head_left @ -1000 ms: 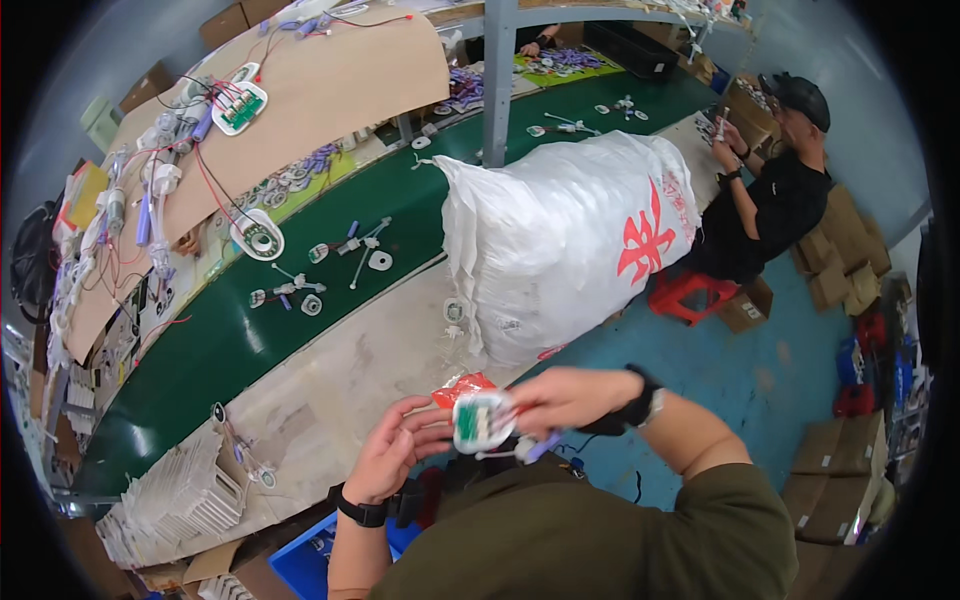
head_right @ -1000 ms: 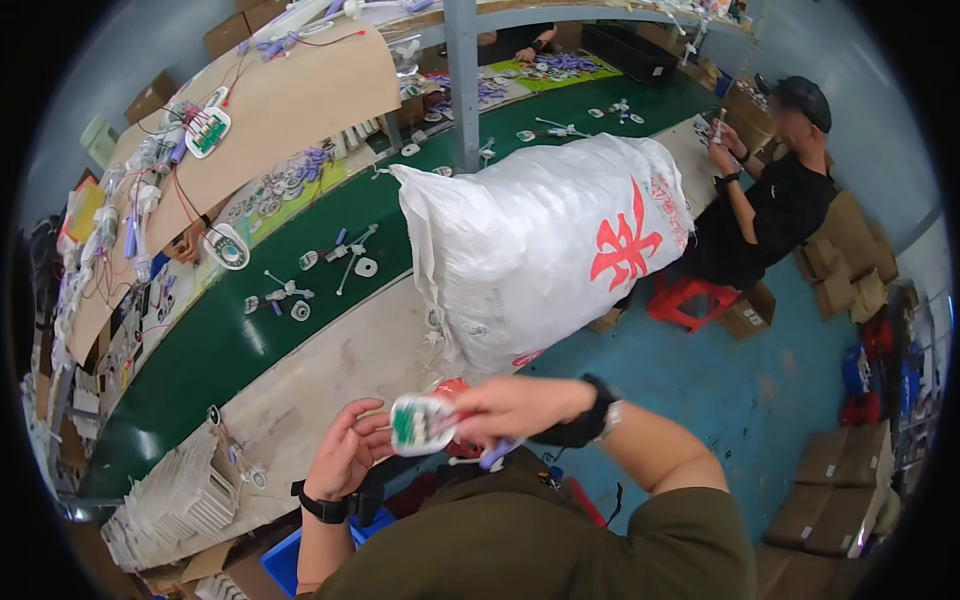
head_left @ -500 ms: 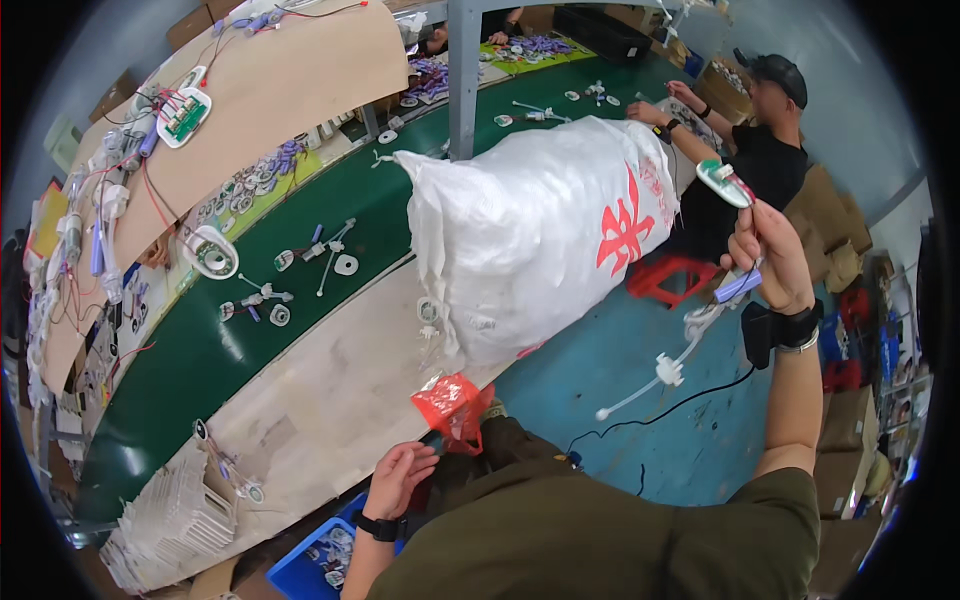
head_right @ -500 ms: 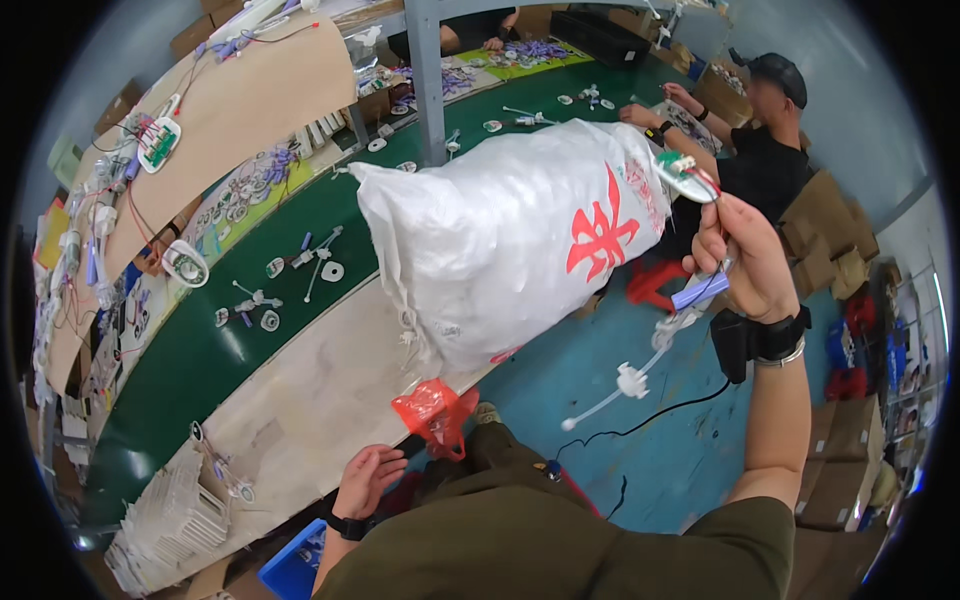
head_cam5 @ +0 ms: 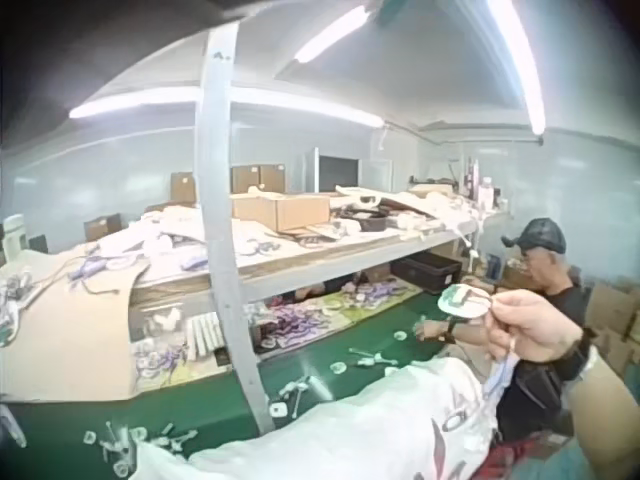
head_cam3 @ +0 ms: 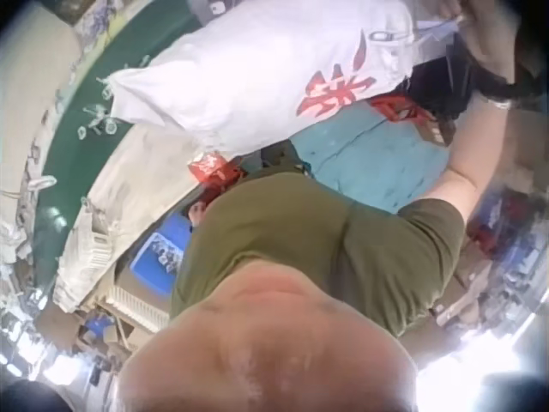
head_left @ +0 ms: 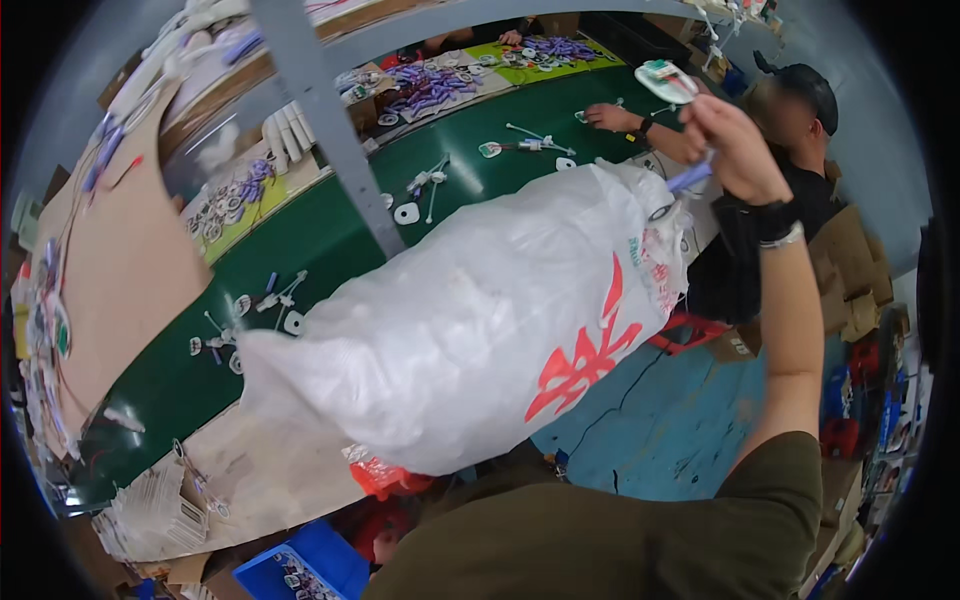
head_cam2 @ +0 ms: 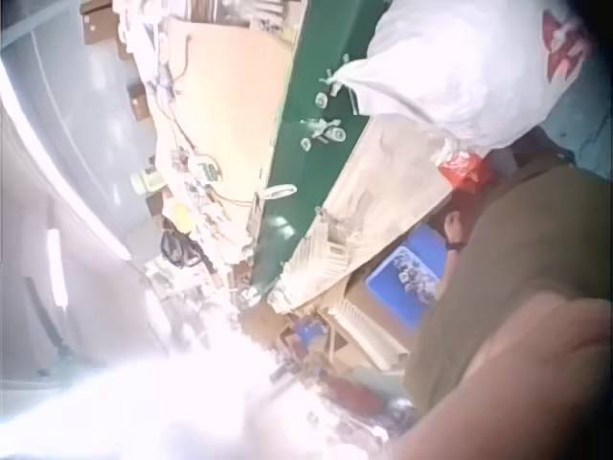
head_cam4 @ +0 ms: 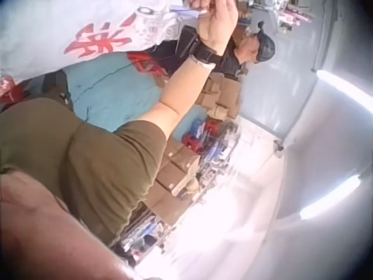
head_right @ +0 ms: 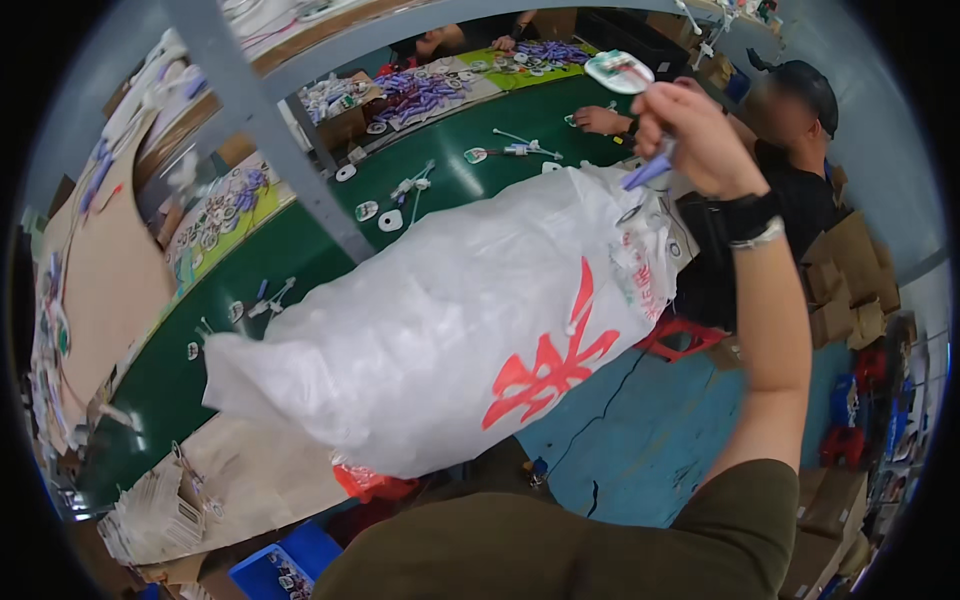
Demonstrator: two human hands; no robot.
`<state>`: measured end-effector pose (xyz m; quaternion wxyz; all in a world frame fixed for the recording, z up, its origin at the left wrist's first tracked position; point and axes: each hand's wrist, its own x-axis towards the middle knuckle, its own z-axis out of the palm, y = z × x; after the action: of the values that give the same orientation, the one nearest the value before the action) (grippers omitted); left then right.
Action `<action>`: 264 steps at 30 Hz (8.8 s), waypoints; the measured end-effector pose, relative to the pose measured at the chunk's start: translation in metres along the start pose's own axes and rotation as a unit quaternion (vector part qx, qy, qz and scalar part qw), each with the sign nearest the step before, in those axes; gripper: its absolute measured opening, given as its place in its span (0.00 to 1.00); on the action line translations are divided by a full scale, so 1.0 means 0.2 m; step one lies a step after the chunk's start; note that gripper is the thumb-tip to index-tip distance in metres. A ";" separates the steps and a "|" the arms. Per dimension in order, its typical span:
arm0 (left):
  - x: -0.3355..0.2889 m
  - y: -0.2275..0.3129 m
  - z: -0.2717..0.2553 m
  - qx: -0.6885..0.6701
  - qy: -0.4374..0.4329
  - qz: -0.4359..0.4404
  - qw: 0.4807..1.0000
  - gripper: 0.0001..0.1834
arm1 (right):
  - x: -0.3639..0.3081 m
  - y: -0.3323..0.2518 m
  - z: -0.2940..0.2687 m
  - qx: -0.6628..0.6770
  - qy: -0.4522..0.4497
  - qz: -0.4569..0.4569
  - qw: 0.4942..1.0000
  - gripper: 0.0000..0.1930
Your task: The recorder is testing LED circuit boards by connecting them to a power source to verify they light up before sorting them.
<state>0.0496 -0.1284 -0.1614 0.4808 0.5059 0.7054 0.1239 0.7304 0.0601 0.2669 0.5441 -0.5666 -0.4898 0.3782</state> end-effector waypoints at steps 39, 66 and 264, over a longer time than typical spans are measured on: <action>0.01 0.75 0.35 0.058 0.007 -0.112 0.992 0.17 | 1.40 1.76 -0.47 0.222 0.144 0.296 0.918 0.05; 0.01 0.88 0.39 0.067 0.021 0.035 0.997 0.17 | 1.10 1.26 -0.56 -0.270 -0.044 0.202 0.940 0.11; -0.59 2.12 -1.07 0.193 0.043 0.757 0.623 0.07 | -1.13 0.09 2.30 -0.020 0.091 -0.293 0.952 0.17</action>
<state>0.1329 0.0340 0.2935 0.0778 0.9366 0.1004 0.3266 0.2385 -0.0447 0.1688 0.6617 -0.4406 -0.5905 0.1392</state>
